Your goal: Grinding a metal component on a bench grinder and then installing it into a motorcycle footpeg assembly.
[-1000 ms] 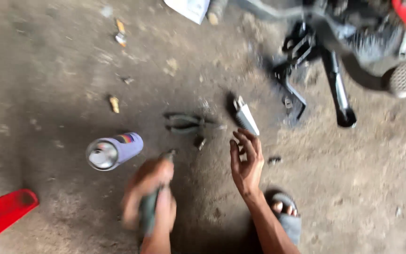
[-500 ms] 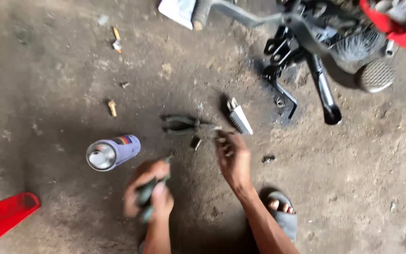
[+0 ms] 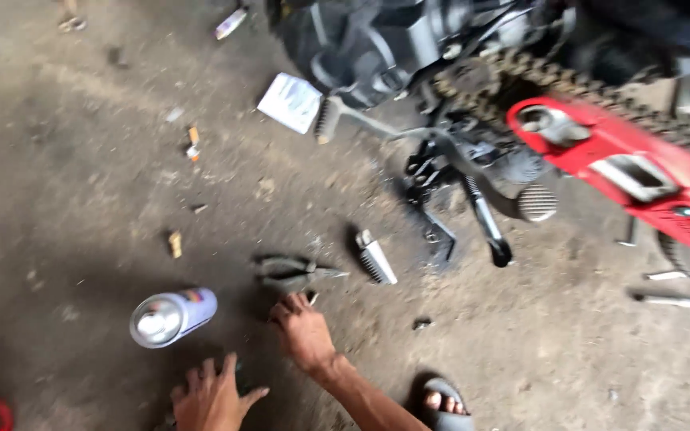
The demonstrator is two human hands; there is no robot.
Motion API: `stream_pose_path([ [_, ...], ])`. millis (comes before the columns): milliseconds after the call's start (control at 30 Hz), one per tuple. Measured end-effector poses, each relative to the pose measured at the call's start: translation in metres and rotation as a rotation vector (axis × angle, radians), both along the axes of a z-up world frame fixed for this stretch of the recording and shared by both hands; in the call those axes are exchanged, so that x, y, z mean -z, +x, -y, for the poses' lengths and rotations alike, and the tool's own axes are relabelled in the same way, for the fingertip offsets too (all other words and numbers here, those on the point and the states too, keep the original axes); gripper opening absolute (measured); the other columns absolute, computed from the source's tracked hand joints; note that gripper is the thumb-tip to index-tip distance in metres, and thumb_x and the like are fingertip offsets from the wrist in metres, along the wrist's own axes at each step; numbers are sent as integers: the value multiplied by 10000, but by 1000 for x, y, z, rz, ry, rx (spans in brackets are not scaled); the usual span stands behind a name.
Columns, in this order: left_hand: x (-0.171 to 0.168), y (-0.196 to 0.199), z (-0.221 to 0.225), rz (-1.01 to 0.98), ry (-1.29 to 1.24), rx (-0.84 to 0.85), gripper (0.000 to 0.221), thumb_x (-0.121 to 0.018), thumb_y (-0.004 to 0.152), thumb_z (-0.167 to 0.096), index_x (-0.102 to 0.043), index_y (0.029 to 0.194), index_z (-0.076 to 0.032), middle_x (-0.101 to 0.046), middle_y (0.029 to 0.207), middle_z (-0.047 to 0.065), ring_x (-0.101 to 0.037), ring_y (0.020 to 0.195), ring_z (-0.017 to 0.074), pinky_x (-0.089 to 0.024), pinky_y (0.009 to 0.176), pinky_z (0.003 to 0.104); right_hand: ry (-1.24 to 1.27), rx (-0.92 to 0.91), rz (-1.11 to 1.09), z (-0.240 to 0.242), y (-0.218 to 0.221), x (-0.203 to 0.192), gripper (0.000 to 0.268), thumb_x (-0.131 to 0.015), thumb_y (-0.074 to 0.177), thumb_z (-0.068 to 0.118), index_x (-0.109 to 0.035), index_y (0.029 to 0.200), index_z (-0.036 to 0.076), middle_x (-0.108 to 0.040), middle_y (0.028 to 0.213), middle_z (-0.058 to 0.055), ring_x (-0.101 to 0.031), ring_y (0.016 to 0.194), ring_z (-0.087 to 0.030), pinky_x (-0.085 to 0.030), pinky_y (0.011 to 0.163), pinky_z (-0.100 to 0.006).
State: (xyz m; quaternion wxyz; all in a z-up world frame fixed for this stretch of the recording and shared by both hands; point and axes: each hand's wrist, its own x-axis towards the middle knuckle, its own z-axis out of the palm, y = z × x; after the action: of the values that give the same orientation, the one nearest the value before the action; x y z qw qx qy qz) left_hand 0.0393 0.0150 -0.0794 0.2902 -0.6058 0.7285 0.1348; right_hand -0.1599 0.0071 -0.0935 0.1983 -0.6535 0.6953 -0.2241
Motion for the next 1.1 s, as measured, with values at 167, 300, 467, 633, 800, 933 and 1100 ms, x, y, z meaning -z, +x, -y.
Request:
stream_pose_path([
  [167, -78, -66, 24, -711, -319, -46, 490, -663, 861, -571, -649, 1287, -331, -767, 1085, 88, -742, 853, 387, -572, 703, 506, -162, 474, 1117, 6, -38, -98, 192, -565, 1001, -37, -683, 865, 33, -710, 799, -80, -665, 696, -188, -598, 652, -320],
  [300, -131, -167, 70, -1497, -7, -349, 371, -703, 918, -246, -712, 1252, -86, -818, 1157, 51, -770, 1075, 114, -565, 951, 245, -354, 772, 1358, 24, -78, -157, 136, -770, 878, 196, -790, 912, 65, -806, 972, -88, -722, 953, -225, -538, 1014, -481],
  [467, -132, -250, 106, -1946, 90, -315, 227, -754, 946, -159, -774, 1162, -96, -786, 1037, 153, -752, 964, 253, -595, 932, 417, -703, 934, 1173, 43, -108, -173, 122, -756, 930, 55, -737, 1040, 4, -803, 919, -144, -726, 853, -145, -569, 798, -286],
  [633, -139, -280, 130, -2049, 101, -240, 137, -702, 999, -171, -776, 1100, -116, -781, 976, 100, -711, 934, 172, -587, 887, 361, -809, 890, 1149, 58, -126, -157, 183, -727, 956, 70, -678, 1130, 42, -797, 1055, -160, -754, 965, -181, -588, 783, -263],
  [800, -144, -296, 148, -2122, 179, -229, 140, -692, 991, -65, -754, 1106, -14, -778, 964, 141, -737, 898, 160, -631, 843, 280, -755, 864, 1028, 38, -131, -144, 291, -739, 953, 117, -626, 1221, 100, -752, 1207, -98, -694, 1071, -157, -558, 776, -240],
  [933, -136, -300, 156, -2122, 159, -157, 143, -702, 971, -4, -743, 1105, 27, -767, 955, 186, -751, 870, 190, -652, 813, 295, -625, 875, 987, 14, -130, -119, 272, -715, 967, 165, -629, 1212, 82, -731, 1188, -137, -694, 1055, -223, -589, 788, -315],
  [1100, -138, -304, 145, -2118, 42, -140, 154, -692, 983, 10, -729, 1130, 35, -760, 966, 186, -737, 867, 196, -651, 820, 316, -545, 899, 986, -2, -124, -106, 303, -740, 941, 181, -644, 1196, 50, -734, 1162, -149, -694, 970, -208, -592, 762, -314],
])
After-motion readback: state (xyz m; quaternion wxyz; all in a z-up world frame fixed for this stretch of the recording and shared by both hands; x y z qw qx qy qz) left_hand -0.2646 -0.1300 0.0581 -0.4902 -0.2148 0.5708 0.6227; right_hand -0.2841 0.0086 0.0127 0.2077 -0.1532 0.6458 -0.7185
